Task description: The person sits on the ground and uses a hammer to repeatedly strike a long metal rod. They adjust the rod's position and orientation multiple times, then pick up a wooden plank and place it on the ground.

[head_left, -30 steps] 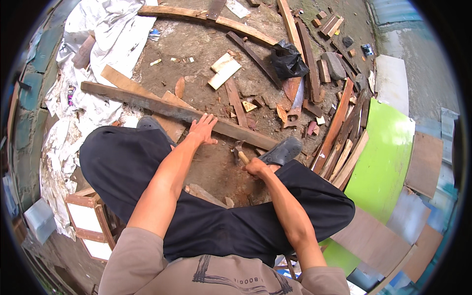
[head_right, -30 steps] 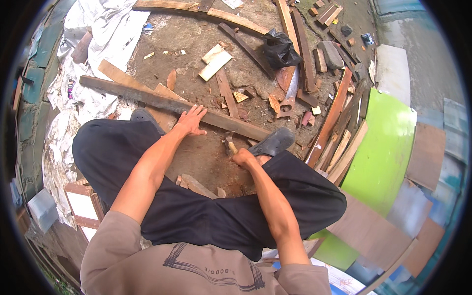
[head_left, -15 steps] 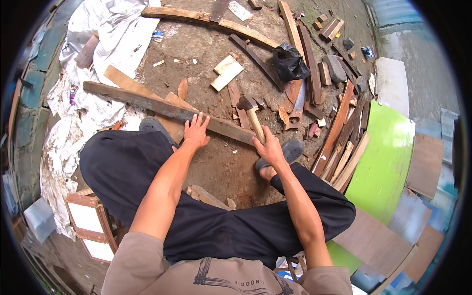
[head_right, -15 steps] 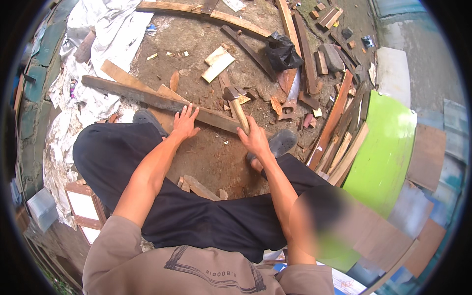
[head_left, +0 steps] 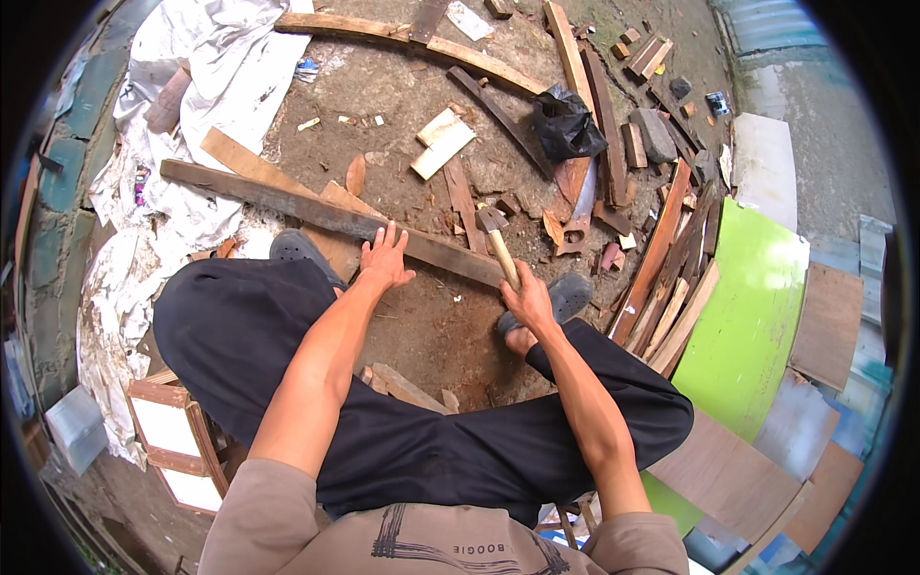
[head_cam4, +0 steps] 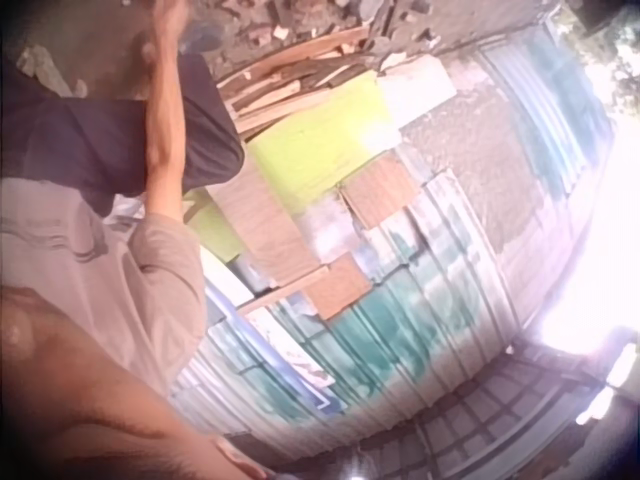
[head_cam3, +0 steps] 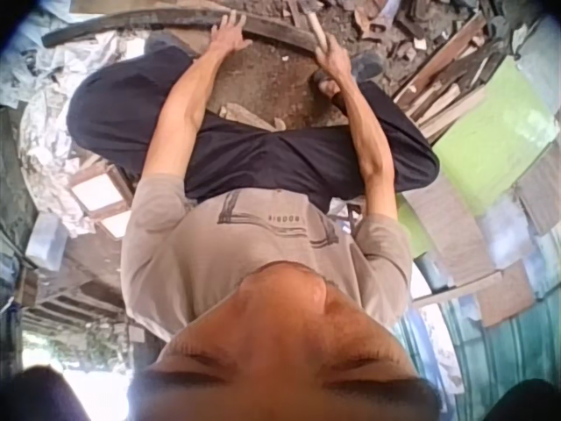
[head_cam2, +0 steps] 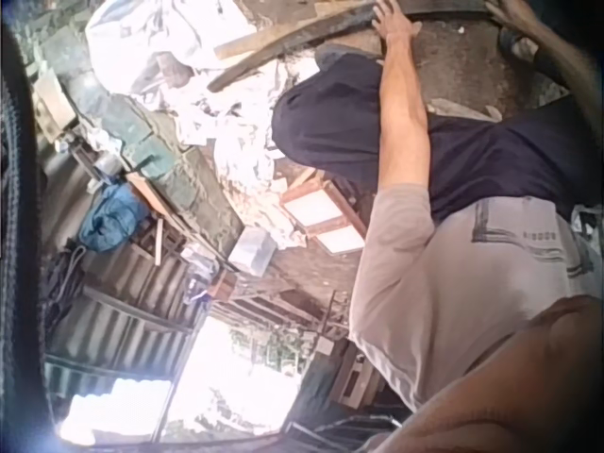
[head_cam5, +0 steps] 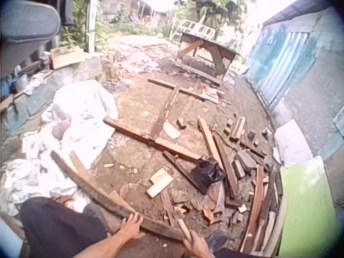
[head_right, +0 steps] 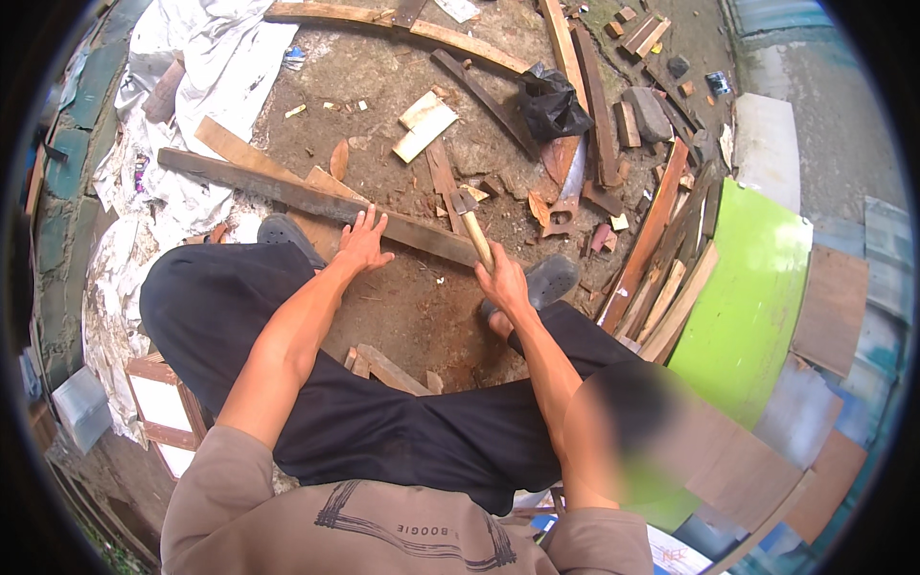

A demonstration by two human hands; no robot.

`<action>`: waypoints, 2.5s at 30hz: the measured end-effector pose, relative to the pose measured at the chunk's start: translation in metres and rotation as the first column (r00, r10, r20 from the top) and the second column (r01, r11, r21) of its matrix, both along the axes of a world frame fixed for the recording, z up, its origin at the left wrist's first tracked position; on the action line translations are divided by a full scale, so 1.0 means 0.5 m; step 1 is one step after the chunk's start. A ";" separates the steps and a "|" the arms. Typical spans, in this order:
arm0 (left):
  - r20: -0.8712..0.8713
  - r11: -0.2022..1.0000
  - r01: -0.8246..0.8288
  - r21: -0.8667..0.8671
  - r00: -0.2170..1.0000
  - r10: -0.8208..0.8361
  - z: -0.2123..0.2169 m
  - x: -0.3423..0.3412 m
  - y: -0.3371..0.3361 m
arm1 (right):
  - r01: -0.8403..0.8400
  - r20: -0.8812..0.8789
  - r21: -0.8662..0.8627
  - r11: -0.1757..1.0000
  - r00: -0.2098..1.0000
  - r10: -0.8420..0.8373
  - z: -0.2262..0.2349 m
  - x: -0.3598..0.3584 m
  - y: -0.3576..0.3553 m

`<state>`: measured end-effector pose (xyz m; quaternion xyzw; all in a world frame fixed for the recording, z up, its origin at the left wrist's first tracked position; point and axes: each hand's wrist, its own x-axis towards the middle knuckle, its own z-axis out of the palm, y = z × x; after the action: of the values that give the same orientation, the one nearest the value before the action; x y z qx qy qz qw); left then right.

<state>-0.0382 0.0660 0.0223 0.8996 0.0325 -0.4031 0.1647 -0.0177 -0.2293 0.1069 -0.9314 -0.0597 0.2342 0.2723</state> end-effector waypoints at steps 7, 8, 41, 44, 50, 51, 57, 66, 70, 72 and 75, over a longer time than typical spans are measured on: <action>-0.035 1.000 -0.004 -0.014 0.999 0.004 0.002 0.008 -0.003 | -0.153 -0.145 -0.125 0.980 0.980 0.135 -0.067 -0.012 -0.019; -0.048 1.000 -0.002 -0.019 0.999 0.001 0.002 0.012 -0.002 | -0.147 -0.142 -0.145 0.978 0.982 0.127 -0.079 -0.010 -0.018; -0.113 1.000 0.027 0.010 0.993 -0.026 0.005 0.008 -0.007 | 0.179 -0.045 0.110 0.978 0.984 -0.175 -0.074 -0.047 0.007; -0.105 0.999 0.041 -0.009 0.994 -0.042 0.005 0.008 -0.010 | 0.021 -0.191 -0.116 0.993 0.981 -0.044 -0.113 -0.034 -0.011; -0.114 0.999 0.048 -0.002 0.992 -0.047 0.001 0.012 -0.007 | 0.139 -0.062 0.046 0.989 0.989 -0.136 -0.094 -0.017 0.021; -0.119 0.999 0.050 0.007 0.992 -0.049 -0.001 0.010 -0.006 | 0.176 -0.030 0.103 0.979 0.984 -0.174 -0.084 -0.026 0.027; -0.118 0.998 0.064 -0.005 0.991 -0.064 0.000 0.007 -0.006 | 0.303 -0.055 0.149 0.941 0.953 -0.298 -0.104 -0.060 0.026; -0.153 0.992 0.124 0.018 0.981 -0.119 0.001 0.016 0.000 | 0.407 -0.180 0.057 0.912 0.902 -0.391 -0.104 -0.034 0.039; -0.177 0.993 0.121 0.016 0.977 -0.116 -0.002 0.018 0.006 | 0.511 -0.067 0.138 0.849 0.860 -0.507 -0.075 -0.056 0.071; -0.175 0.992 0.122 0.007 0.977 -0.119 -0.003 0.023 0.001 | 0.494 -0.072 0.126 0.860 0.869 -0.489 -0.102 -0.061 0.064; -0.180 0.990 0.142 0.005 0.974 -0.139 0.012 0.031 -0.008 | 0.339 -0.191 -0.056 0.939 0.920 -0.343 -0.154 -0.038 0.035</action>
<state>-0.0226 0.0619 0.0280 0.8611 -0.0131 -0.4928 0.1243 -0.0365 -0.2119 0.0300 -0.9025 0.1330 0.2752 0.3033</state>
